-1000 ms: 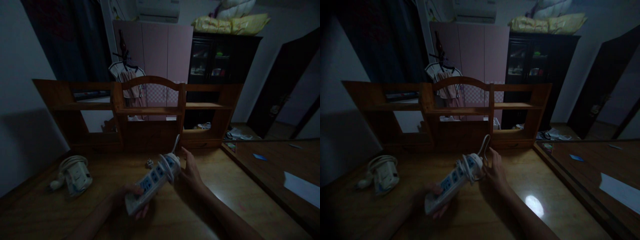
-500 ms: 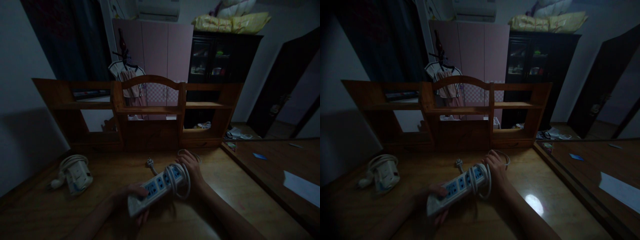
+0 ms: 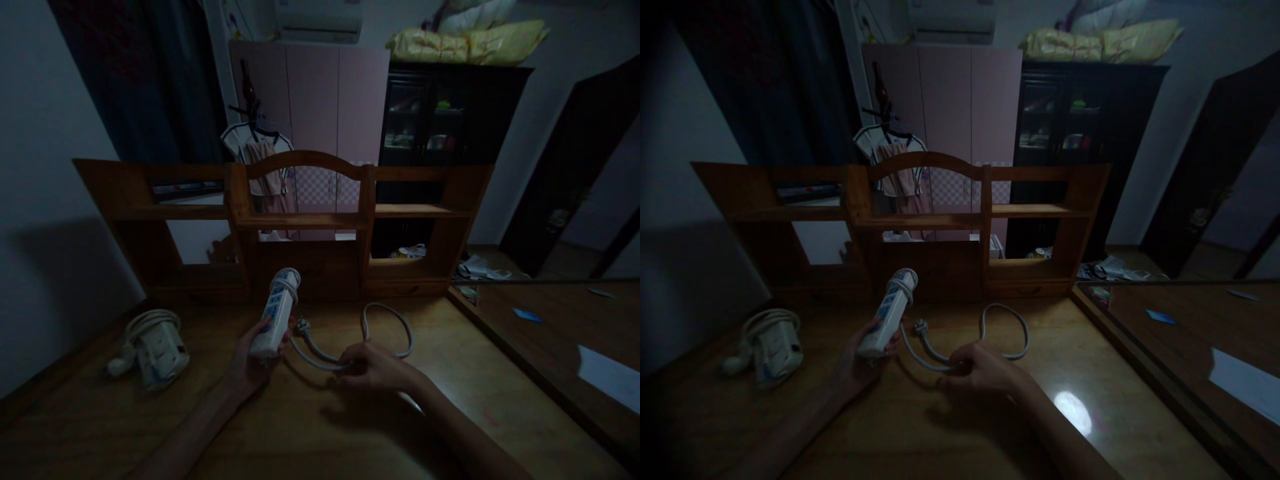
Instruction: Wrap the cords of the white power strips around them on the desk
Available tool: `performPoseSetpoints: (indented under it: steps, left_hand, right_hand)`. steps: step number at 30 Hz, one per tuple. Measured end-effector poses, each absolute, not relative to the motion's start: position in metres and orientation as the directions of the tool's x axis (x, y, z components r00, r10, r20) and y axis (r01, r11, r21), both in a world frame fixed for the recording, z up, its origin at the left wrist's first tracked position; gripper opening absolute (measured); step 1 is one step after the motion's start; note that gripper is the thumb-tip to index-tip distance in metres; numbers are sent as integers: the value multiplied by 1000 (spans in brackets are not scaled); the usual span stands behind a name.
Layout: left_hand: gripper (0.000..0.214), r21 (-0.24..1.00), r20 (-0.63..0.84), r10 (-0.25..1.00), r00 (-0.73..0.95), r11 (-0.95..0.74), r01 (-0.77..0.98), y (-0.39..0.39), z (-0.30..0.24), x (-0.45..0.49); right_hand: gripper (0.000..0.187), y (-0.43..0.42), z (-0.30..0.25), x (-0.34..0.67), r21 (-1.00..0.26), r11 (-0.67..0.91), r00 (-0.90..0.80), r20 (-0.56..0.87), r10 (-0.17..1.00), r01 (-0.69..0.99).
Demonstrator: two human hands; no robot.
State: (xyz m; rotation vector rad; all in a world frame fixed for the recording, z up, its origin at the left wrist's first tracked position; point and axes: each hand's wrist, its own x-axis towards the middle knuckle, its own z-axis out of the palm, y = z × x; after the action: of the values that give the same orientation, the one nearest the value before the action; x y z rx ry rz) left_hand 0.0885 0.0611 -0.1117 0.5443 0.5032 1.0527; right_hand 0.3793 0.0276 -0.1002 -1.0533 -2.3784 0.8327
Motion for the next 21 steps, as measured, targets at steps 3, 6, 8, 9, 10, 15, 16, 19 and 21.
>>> performPoseSetpoints:
  steps: [3,6,8,9,10,15,16,19,21]
  left_hand:
    - [39,654,-63,894,443,372,-659,58,-113,89]
    - [41,721,2,842,539,372,-584,50,-113,90]
    - [45,771,3,761,649,411,-486,45,-113,89]
    - [47,791,-10,703,711,440,-425,43,-113,89]
    - [50,805,-29,638,770,471,-360,41,-114,89]
    - [48,828,-120,488,865,529,-184,36,-118,98]
    - [46,833,-126,534,836,515,-203,36,-119,100]
    - [42,835,-130,722,679,449,-318,39,-118,106]
    - [39,818,-123,824,553,400,-414,43,-114,106]
  right_hand:
    - [32,26,-97,380,-655,525,-636,87,767,544]
    - [24,31,-100,382,-524,567,-567,182,803,635]
    - [22,36,-104,384,-435,542,-473,266,840,719]
    - [22,39,-107,385,-412,508,-408,310,859,756]
    - [23,42,-108,385,-412,471,-338,357,871,780]
    - [23,53,-105,394,-658,453,-1,566,824,602]
    - [24,54,-102,396,-712,463,62,576,815,528]
    - [25,56,-97,401,-822,459,181,535,826,337]
    - [25,56,-97,402,-859,433,181,488,854,272]
